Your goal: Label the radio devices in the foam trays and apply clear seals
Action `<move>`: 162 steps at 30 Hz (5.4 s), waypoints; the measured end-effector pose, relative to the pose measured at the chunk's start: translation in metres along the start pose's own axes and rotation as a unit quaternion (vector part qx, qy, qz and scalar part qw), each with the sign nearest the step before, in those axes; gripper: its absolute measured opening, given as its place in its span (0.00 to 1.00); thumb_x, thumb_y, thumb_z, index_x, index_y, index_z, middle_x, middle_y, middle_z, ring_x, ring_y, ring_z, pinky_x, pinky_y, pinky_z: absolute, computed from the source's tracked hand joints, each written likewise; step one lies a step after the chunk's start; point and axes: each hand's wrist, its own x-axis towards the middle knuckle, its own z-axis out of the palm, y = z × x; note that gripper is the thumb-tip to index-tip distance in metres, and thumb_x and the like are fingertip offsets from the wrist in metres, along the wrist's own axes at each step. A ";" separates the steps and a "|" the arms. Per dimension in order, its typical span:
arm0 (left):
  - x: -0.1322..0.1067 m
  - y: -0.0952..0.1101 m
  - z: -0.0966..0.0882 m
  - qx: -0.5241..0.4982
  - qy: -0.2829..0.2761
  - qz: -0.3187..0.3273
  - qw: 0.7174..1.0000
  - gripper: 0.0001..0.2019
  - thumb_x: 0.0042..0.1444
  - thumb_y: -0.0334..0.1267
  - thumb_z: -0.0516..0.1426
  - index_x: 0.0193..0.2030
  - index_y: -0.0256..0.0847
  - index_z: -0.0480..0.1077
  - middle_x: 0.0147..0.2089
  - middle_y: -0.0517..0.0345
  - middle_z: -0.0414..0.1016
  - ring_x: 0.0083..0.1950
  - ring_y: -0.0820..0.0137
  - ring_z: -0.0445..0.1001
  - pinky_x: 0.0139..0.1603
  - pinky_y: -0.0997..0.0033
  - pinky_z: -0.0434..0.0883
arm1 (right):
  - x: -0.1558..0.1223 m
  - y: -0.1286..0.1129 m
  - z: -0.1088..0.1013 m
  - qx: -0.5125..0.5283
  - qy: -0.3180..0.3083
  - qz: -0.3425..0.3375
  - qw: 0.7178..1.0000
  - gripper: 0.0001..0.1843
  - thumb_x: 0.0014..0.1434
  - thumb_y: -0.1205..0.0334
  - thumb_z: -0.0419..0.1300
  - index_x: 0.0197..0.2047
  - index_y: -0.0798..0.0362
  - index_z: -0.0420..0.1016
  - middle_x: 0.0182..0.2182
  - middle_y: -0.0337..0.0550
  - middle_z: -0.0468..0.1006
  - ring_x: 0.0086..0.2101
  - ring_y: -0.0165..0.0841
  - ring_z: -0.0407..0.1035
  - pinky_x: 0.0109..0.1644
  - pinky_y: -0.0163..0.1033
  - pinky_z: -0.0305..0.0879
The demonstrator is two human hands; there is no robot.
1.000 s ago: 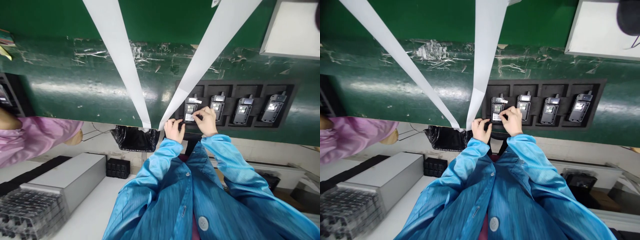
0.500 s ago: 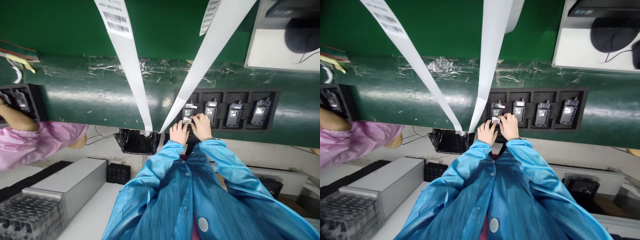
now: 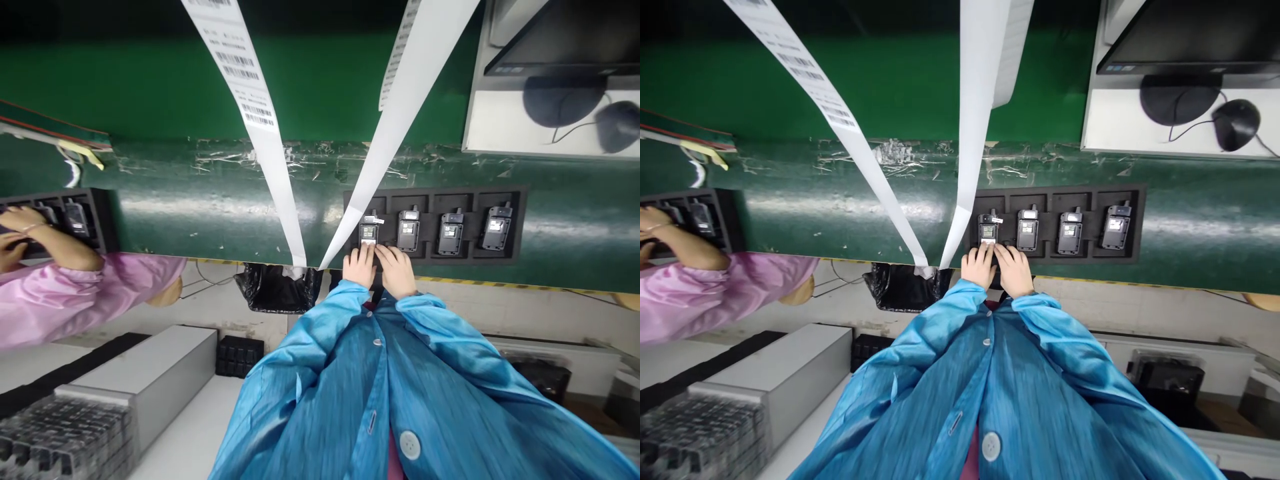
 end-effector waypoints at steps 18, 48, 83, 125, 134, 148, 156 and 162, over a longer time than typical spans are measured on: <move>-0.015 0.000 -0.010 0.053 -0.049 0.017 0.997 0.37 0.58 0.38 0.53 0.73 0.36 0.46 0.75 0.47 0.46 0.73 0.58 0.49 0.70 0.53 0.55 | -0.010 0.032 -0.041 0.012 0.112 0.058 0.992 0.26 0.58 0.69 0.50 0.59 0.53 0.68 0.60 0.53 0.64 0.58 0.48 0.55 0.61 0.56 0.59; 0.118 0.057 -0.363 -0.564 0.253 0.217 0.756 0.15 0.49 0.47 0.65 0.34 0.37 0.72 0.33 0.59 0.76 0.33 0.74 0.73 0.39 0.72 0.71 | 0.158 -0.077 -0.338 0.423 0.447 -0.150 0.774 0.19 0.57 0.63 0.58 0.51 0.45 0.60 0.35 0.35 0.72 0.37 0.31 0.71 0.46 0.41 0.70; 0.096 0.079 -0.389 -0.461 0.332 0.306 0.764 0.13 0.51 0.45 0.65 0.40 0.40 0.75 0.38 0.58 0.78 0.42 0.68 0.78 0.46 0.66 0.76 | 0.112 -0.069 -0.355 0.138 0.611 -0.164 0.762 0.07 0.62 0.58 0.60 0.37 0.50 0.76 0.35 0.43 0.67 0.39 0.34 0.67 0.44 0.44 0.69; 0.002 -0.053 -0.164 -0.343 0.353 -0.069 0.868 0.22 0.57 0.39 0.57 0.59 0.44 0.65 0.60 0.48 0.66 0.51 0.66 0.74 0.50 0.63 0.74 | 0.117 0.131 -0.062 0.087 -0.103 0.308 0.942 0.16 0.55 0.48 0.60 0.39 0.51 0.77 0.40 0.50 0.80 0.42 0.37 0.73 0.45 0.38 0.63; 0.004 -0.064 -0.231 -0.246 0.532 -0.082 0.806 0.17 0.57 0.35 0.56 0.54 0.42 0.70 0.53 0.49 0.68 0.48 0.66 0.71 0.48 0.65 0.70 | 0.113 0.114 -0.082 0.037 -0.094 0.297 0.949 0.18 0.52 0.43 0.62 0.33 0.50 0.72 0.36 0.52 0.79 0.39 0.44 0.74 0.42 0.45 0.66; 0.045 -0.092 -0.314 -0.392 0.302 0.132 0.859 0.41 0.51 0.35 0.62 0.71 0.51 0.52 0.53 0.56 0.76 0.36 0.76 0.75 0.45 0.73 0.73 | 0.106 -0.014 -0.208 0.179 0.423 0.019 0.888 0.13 0.61 0.59 0.53 0.49 0.52 0.68 0.48 0.51 0.69 0.46 0.39 0.67 0.49 0.48 0.69; -0.008 -0.064 -0.322 -0.358 0.288 0.201 0.865 0.31 0.51 0.32 0.63 0.63 0.49 0.66 0.50 0.56 0.74 0.38 0.74 0.73 0.43 0.72 0.74 | 0.104 -0.149 -0.242 0.290 0.310 -0.226 0.877 0.17 0.60 0.60 0.59 0.53 0.44 0.70 0.46 0.42 0.75 0.47 0.38 0.69 0.53 0.49 0.67; -0.023 -0.050 -0.326 -0.423 0.300 0.168 0.839 0.16 0.50 0.35 0.66 0.48 0.42 0.78 0.44 0.55 0.81 0.38 0.71 0.78 0.45 0.70 0.76 | 0.092 -0.152 -0.243 0.321 0.336 -0.206 0.861 0.09 0.60 0.62 0.60 0.46 0.47 0.73 0.38 0.39 0.76 0.40 0.34 0.71 0.47 0.44 0.68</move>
